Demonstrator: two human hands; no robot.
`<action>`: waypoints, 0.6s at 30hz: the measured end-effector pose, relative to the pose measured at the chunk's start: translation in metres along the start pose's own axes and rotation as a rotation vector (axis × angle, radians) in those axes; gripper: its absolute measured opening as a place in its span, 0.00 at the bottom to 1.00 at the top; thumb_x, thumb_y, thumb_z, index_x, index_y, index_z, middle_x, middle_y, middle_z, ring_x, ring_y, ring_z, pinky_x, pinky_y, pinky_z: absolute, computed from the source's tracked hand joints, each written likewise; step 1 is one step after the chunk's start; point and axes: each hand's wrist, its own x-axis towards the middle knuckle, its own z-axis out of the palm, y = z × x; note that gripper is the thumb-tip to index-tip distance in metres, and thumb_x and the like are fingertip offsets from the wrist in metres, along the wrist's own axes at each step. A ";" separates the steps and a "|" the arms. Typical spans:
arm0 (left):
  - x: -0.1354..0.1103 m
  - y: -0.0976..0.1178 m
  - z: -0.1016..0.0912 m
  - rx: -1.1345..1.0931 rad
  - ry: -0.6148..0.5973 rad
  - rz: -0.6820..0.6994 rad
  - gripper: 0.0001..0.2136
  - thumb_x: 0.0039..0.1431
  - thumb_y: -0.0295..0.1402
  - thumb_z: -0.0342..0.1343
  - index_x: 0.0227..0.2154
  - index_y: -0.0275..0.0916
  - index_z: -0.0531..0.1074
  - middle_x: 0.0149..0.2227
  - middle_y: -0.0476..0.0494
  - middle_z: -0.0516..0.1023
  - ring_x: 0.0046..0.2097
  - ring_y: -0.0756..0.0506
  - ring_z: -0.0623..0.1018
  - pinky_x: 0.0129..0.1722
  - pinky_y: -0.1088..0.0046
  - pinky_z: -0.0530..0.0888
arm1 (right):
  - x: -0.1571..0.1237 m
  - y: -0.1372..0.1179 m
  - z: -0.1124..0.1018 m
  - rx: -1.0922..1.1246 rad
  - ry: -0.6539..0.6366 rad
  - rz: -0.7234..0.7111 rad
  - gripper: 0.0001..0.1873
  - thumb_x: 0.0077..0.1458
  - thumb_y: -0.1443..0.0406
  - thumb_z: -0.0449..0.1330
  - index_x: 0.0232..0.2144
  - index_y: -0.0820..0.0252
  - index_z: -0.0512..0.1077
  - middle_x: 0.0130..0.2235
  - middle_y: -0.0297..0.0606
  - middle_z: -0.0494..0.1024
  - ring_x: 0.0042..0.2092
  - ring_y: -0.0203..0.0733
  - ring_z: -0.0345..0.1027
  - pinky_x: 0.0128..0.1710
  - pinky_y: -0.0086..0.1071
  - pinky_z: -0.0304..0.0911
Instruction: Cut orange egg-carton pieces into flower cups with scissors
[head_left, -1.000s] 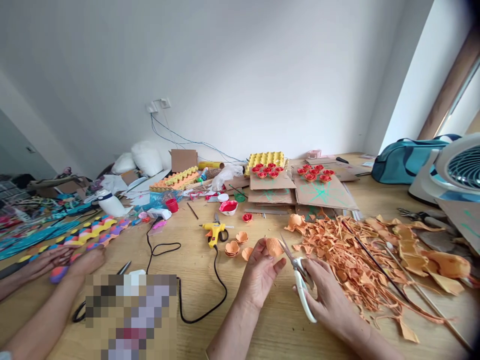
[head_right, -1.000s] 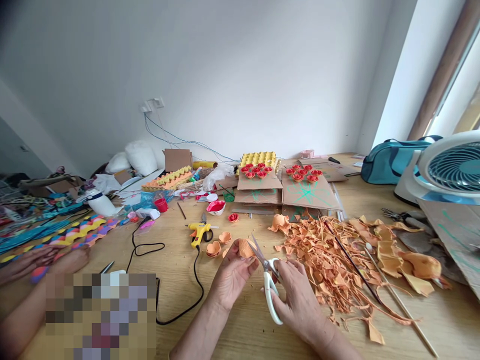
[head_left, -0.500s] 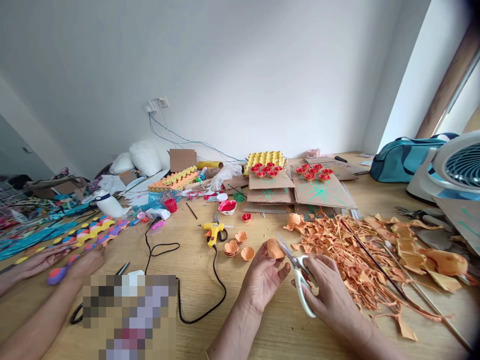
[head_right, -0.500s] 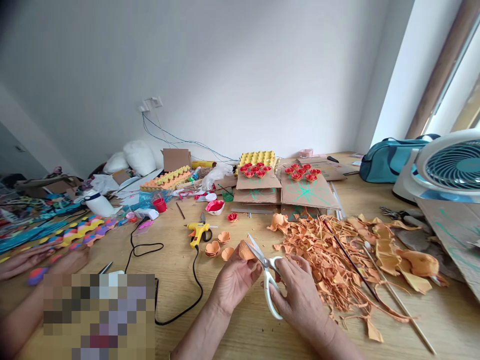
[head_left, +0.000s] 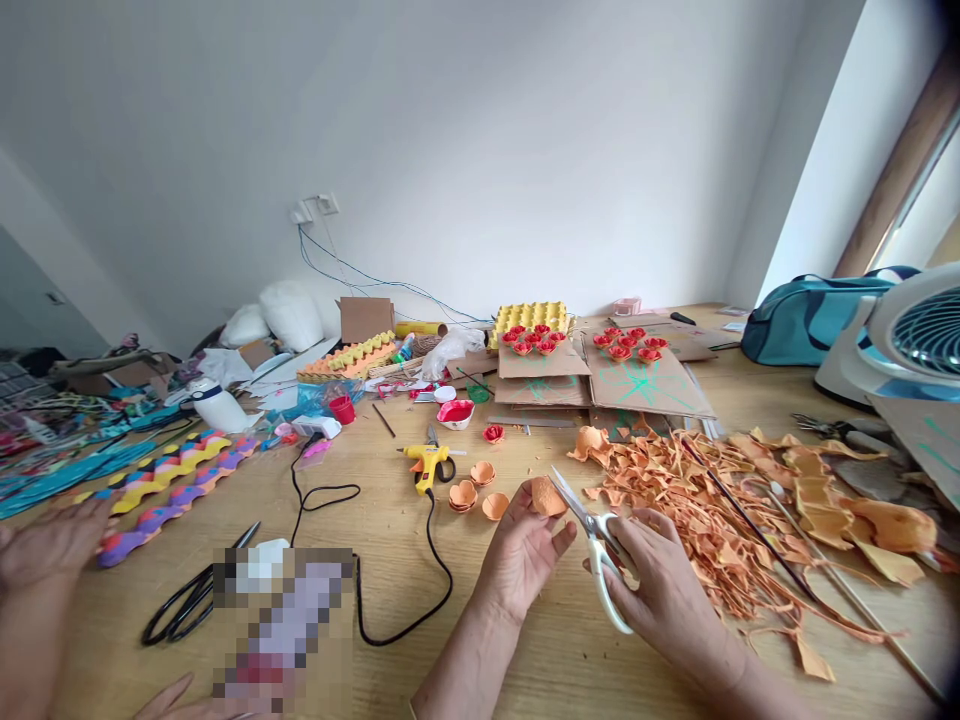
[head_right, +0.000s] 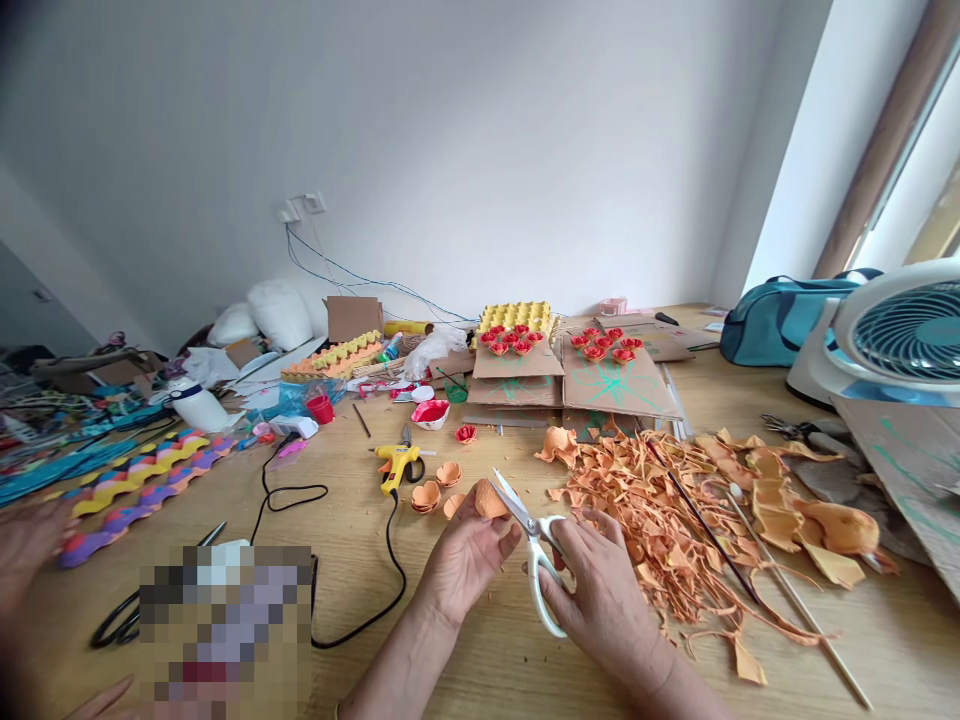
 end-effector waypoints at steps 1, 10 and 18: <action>0.000 0.000 0.000 0.002 0.002 -0.001 0.15 0.45 0.21 0.67 0.37 0.41 0.74 0.41 0.47 0.80 0.40 0.49 0.77 0.41 0.71 0.75 | 0.000 -0.001 -0.001 0.002 0.005 -0.001 0.08 0.58 0.65 0.56 0.31 0.54 0.58 0.26 0.28 0.67 0.29 0.39 0.63 0.48 0.43 0.54; 0.000 0.001 0.002 0.051 0.017 0.016 0.15 0.45 0.23 0.66 0.36 0.43 0.75 0.41 0.48 0.80 0.42 0.47 0.77 0.44 0.68 0.74 | 0.001 -0.001 -0.002 0.011 0.021 0.010 0.09 0.58 0.64 0.57 0.29 0.54 0.58 0.26 0.27 0.67 0.28 0.38 0.62 0.47 0.41 0.55; -0.002 0.004 0.000 0.119 0.002 0.024 0.12 0.51 0.25 0.62 0.35 0.51 0.79 0.41 0.51 0.82 0.48 0.42 0.75 0.50 0.63 0.70 | -0.001 0.002 0.001 0.042 -0.019 0.023 0.12 0.61 0.65 0.56 0.27 0.54 0.57 0.26 0.29 0.69 0.29 0.39 0.63 0.41 0.38 0.57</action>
